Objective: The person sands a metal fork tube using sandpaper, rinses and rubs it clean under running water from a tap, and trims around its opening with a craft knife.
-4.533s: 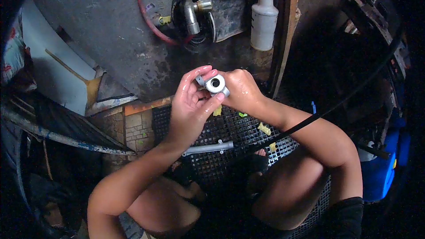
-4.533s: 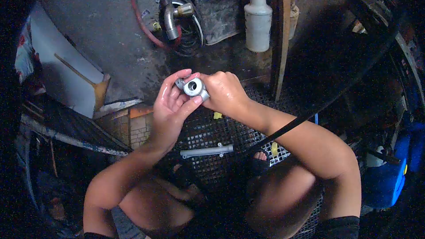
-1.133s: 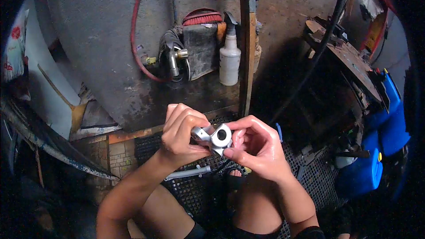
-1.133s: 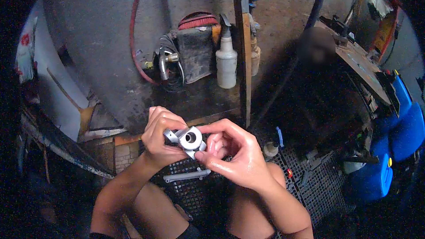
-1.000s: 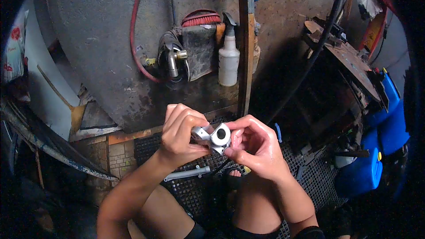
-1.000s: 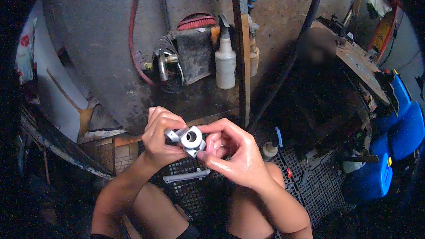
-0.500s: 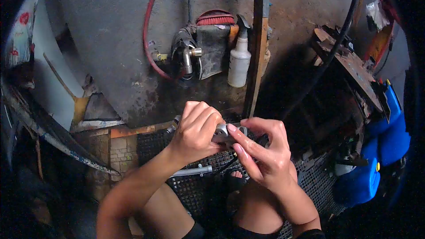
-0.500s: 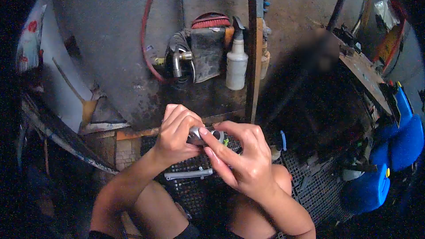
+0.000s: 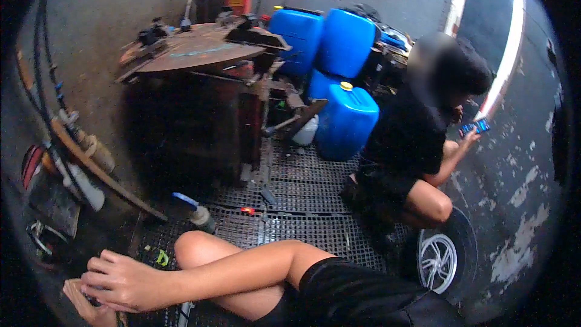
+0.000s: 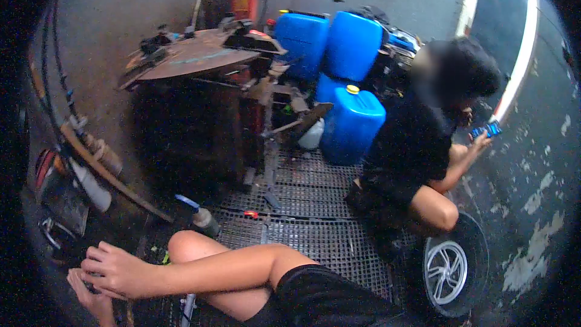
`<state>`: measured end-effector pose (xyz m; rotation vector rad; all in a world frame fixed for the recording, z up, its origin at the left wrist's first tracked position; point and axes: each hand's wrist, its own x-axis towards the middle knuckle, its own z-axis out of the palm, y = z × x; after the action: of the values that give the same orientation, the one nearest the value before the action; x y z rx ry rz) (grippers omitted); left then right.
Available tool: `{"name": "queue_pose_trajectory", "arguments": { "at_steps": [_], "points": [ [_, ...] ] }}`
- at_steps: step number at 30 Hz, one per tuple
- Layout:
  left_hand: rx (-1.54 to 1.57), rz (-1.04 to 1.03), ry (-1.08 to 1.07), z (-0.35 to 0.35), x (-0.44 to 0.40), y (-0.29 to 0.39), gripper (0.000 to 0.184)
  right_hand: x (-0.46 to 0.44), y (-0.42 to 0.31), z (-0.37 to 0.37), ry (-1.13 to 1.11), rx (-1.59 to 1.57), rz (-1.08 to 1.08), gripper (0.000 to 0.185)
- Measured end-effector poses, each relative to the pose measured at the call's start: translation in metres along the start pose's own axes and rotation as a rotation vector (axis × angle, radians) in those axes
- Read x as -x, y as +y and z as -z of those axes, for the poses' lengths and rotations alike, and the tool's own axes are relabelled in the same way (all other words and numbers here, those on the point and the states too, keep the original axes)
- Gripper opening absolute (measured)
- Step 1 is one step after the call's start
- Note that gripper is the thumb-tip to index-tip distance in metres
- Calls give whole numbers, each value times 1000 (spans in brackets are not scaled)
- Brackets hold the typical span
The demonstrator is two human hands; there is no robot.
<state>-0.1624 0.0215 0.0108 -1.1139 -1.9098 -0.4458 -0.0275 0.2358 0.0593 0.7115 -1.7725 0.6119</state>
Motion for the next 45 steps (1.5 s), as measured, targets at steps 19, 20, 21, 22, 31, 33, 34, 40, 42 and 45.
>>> {"name": "queue_pose_trajectory", "arguments": {
  "at_steps": [19, 20, 21, 22, 31, 33, 34, 40, 42, 45],
  "points": [
    [105, -104, -77, 33, -57, 79, 27, 15, 12, -3, 28, 14, -11, 27],
    [116, -112, -73, 34, -59, 80, 25, 15, 12, -6, 30, 8, -19, 26],
    [110, -109, -76, 35, -59, 80, 25, 14, 10, -6, 31, 1, -19, 26],
    [103, -98, -75, 36, -59, 81, 24, 13, 8, -5, 54, 6, -17, 26],
    [133, 109, -223, -1, 8, 11, 45, 8, 5, -7, 90, -25, -33, 27],
    [172, 161, -223, -8, 13, -1, 44, 8, 4, -8, 80, -46, -64, 27],
    [49, 49, -148, -13, 22, -17, 47, 7, 3, -11, 76, -35, -74, 27],
    [605, 308, 148, -11, -4, -7, 32, -2, 10, -82, 277, 151, -145, 18],
    [829, 477, 198, -5, -20, 2, 27, -10, 26, -111, 374, 182, -136, 14],
    [186, 210, 101, 13, -32, 25, 41, 5, -17, 45, 246, 26, -433, 23]
  ]
}}
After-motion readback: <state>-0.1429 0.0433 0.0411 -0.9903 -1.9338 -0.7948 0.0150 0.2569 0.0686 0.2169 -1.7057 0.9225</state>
